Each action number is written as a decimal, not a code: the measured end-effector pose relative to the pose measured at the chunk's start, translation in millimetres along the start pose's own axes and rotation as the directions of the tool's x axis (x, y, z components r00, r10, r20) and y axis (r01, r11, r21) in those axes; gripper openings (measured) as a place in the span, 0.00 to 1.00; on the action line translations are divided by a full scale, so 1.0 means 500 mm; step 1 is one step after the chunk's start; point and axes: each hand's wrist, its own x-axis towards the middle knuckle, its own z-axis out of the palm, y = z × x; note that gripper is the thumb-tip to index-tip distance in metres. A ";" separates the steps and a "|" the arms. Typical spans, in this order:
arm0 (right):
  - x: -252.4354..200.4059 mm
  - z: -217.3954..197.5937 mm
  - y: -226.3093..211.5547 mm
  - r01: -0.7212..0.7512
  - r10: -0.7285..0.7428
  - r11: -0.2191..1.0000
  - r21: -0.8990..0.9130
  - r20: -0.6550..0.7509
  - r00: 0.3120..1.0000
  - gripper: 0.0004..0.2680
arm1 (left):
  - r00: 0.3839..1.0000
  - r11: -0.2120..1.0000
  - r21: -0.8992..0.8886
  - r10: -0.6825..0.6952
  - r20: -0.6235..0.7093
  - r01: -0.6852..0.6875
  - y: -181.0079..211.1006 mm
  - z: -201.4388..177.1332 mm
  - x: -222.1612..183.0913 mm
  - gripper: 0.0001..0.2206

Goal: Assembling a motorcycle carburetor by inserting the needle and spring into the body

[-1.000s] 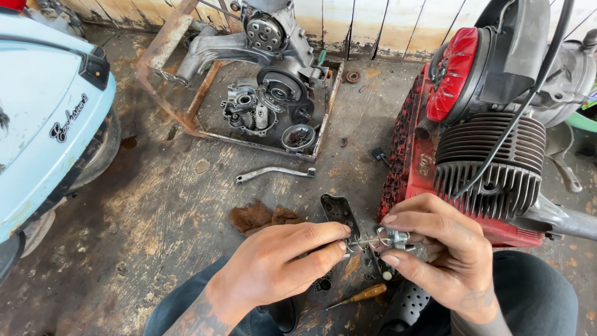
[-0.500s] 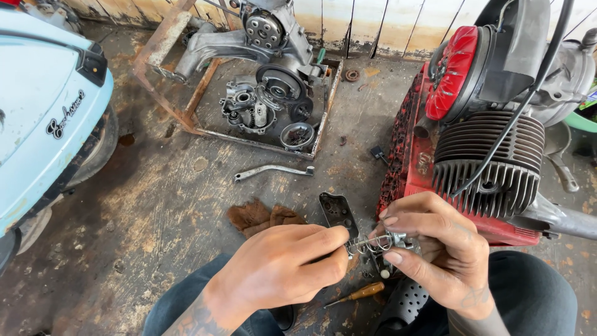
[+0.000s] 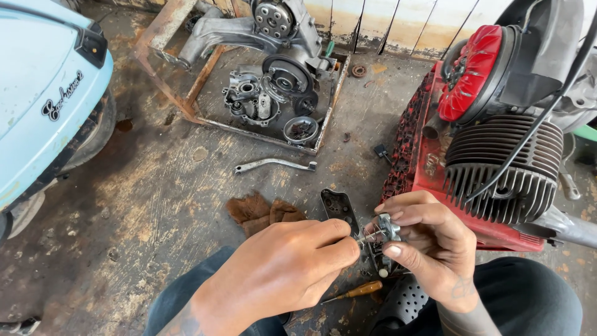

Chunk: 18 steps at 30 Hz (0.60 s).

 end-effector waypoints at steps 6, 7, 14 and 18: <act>0.000 -0.010 -0.002 -0.030 0.019 0.986 -0.162 -0.073 0.997 0.14 | 0.996 0.994 0.080 0.083 -0.033 -0.080 -0.014 0.011 -0.004 0.11; -0.001 -0.012 0.000 -0.031 0.019 0.986 -0.164 -0.073 0.997 0.14 | 0.996 0.994 0.078 0.084 -0.034 -0.081 -0.015 0.014 -0.003 0.11; -0.001 -0.010 -0.014 0.022 -0.049 0.960 -0.278 -0.090 0.995 0.13 | 0.973 0.983 0.140 0.143 -0.182 -0.118 -0.013 0.019 0.007 0.08; -0.007 0.012 -0.010 0.007 -0.042 0.983 -0.182 -0.188 0.981 0.12 | 0.955 0.975 0.192 0.162 -0.250 -0.115 -0.014 0.033 0.008 0.08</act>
